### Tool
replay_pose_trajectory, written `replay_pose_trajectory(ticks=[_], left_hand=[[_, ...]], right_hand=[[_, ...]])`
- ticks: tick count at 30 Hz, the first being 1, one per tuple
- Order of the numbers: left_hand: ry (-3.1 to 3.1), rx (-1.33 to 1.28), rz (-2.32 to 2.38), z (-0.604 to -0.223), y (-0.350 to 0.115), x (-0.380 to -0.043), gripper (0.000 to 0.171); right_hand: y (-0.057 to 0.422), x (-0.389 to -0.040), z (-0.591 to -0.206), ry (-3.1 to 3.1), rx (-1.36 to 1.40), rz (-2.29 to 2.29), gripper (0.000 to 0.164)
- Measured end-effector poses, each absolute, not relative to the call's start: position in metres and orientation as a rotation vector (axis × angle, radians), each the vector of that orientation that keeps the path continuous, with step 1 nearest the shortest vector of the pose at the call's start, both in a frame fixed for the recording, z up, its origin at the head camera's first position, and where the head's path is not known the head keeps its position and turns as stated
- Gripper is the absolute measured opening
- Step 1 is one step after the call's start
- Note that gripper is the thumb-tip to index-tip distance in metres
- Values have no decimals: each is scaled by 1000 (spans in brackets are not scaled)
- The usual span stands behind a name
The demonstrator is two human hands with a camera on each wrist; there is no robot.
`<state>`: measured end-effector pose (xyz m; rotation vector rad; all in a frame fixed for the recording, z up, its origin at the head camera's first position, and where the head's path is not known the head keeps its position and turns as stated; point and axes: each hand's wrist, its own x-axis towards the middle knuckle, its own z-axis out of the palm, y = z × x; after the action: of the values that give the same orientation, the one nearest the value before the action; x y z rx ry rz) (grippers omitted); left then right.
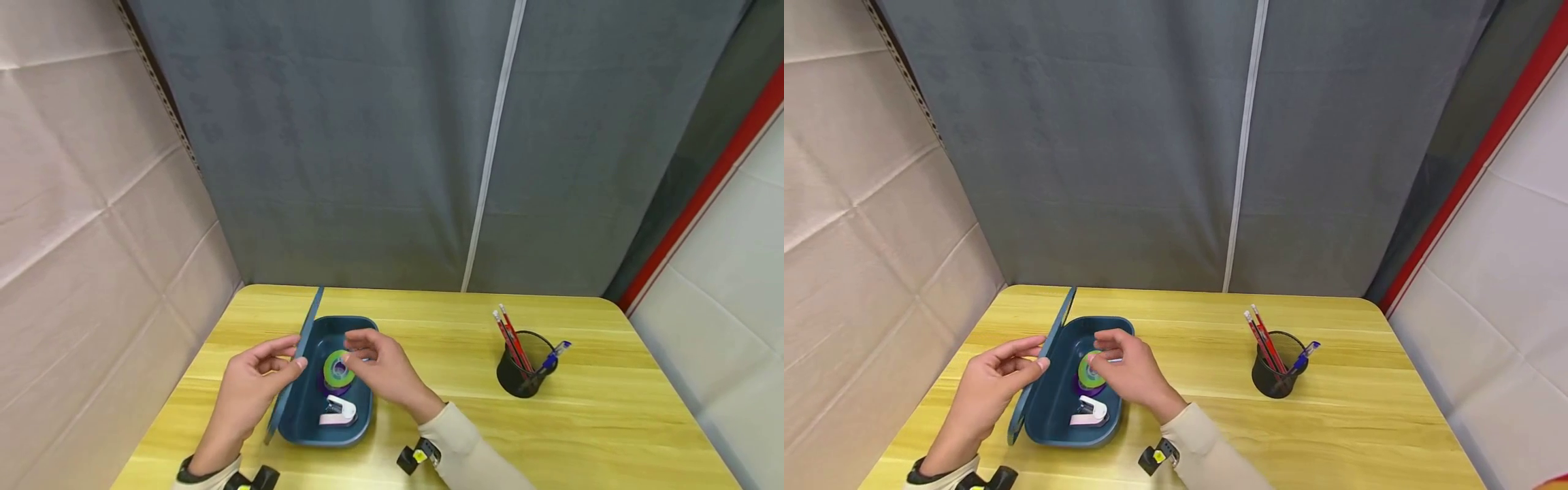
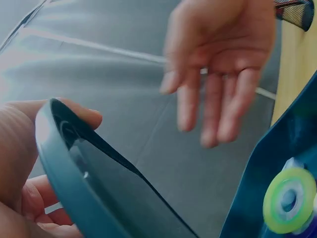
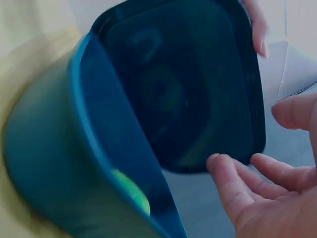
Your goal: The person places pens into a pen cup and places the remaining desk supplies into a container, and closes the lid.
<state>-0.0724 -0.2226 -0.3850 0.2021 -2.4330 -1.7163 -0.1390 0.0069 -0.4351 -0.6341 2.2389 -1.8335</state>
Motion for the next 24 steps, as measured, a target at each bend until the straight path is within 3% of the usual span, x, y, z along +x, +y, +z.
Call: replay_pose_trajectory(ticks=[11, 24], left_hand=[[-2511, 151, -1578, -396, -185, -73, 42], [-2534, 112, -1560, -407, -171, -78, 55]], right_hand=[[-10, -137, -428, 1838, -462, -2109, 57], [-11, -139, -434, 1760, -340, -2183, 54]])
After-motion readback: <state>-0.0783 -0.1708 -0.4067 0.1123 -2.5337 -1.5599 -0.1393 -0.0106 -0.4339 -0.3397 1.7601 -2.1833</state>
